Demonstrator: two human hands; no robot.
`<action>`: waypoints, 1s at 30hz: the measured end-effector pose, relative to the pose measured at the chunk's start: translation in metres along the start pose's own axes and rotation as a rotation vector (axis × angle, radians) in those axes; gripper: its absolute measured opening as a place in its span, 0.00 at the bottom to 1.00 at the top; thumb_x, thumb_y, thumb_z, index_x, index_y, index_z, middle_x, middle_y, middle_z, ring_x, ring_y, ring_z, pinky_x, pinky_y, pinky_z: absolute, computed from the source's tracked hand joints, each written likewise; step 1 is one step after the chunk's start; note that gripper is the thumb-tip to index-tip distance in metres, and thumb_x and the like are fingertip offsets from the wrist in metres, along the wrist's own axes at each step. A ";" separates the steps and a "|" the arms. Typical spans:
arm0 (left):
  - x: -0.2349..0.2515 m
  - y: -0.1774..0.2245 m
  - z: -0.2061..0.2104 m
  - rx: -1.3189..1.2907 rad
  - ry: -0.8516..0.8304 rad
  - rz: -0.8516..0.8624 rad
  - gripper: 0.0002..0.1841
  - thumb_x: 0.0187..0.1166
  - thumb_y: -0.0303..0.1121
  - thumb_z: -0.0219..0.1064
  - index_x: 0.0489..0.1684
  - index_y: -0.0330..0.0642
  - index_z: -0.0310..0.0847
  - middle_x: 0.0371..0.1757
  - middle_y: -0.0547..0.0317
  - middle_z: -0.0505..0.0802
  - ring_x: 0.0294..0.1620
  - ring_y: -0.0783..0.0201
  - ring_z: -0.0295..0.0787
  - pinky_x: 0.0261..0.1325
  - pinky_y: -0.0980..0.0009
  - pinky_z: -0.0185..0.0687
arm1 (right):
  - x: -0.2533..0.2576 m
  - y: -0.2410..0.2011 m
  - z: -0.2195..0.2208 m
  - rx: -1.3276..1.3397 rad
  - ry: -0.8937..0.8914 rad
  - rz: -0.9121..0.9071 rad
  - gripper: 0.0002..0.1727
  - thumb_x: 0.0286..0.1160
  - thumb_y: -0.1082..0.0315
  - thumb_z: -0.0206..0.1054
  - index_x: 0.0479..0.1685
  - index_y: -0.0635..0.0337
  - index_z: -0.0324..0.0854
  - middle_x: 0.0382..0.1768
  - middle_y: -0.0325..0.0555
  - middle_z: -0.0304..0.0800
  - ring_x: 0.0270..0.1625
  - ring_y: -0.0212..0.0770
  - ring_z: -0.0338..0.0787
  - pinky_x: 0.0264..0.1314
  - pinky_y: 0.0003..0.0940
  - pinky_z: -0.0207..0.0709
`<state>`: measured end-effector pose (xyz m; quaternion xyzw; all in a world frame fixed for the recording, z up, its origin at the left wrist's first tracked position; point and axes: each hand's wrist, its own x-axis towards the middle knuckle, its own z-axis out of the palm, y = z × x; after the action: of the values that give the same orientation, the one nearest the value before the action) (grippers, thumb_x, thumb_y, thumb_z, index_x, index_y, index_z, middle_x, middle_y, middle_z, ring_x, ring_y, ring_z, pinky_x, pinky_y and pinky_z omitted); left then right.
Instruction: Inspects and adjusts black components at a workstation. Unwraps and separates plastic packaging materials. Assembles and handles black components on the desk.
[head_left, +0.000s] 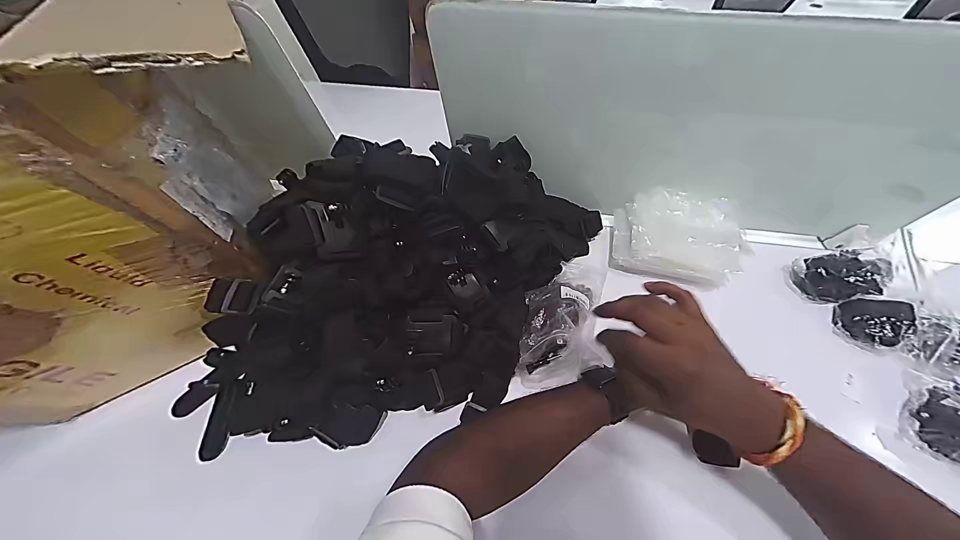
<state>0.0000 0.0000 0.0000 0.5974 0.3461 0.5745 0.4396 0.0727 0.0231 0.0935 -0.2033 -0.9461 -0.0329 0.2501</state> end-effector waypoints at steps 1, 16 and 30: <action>0.009 0.000 -0.005 0.188 -0.197 0.055 0.15 0.72 0.27 0.72 0.49 0.21 0.86 0.44 0.41 0.93 0.48 0.60 0.90 0.59 0.66 0.83 | -0.012 0.012 -0.009 0.007 0.053 0.056 0.14 0.82 0.61 0.59 0.47 0.54 0.90 0.60 0.48 0.91 0.65 0.47 0.88 0.75 0.58 0.70; 0.050 -0.032 0.005 0.082 -0.384 -0.123 0.19 0.80 0.25 0.49 0.64 0.29 0.79 0.59 0.47 0.90 0.54 0.63 0.89 0.59 0.66 0.85 | -0.208 0.085 -0.008 0.246 -0.037 0.473 0.21 0.85 0.59 0.54 0.70 0.52 0.81 0.72 0.48 0.83 0.77 0.45 0.78 0.80 0.49 0.69; 0.042 -0.033 0.007 0.363 -0.678 0.081 0.39 0.54 0.24 0.76 0.75 0.38 0.71 0.81 0.47 0.76 0.80 0.53 0.73 0.79 0.46 0.72 | -0.210 0.090 -0.001 0.209 -0.160 0.414 0.23 0.78 0.50 0.66 0.69 0.45 0.81 0.67 0.39 0.86 0.74 0.44 0.80 0.80 0.56 0.64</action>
<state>0.0139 0.0505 -0.0140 0.8347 0.2534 0.2904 0.3933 0.2757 0.0283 -0.0110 -0.3678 -0.8993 0.1332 0.1954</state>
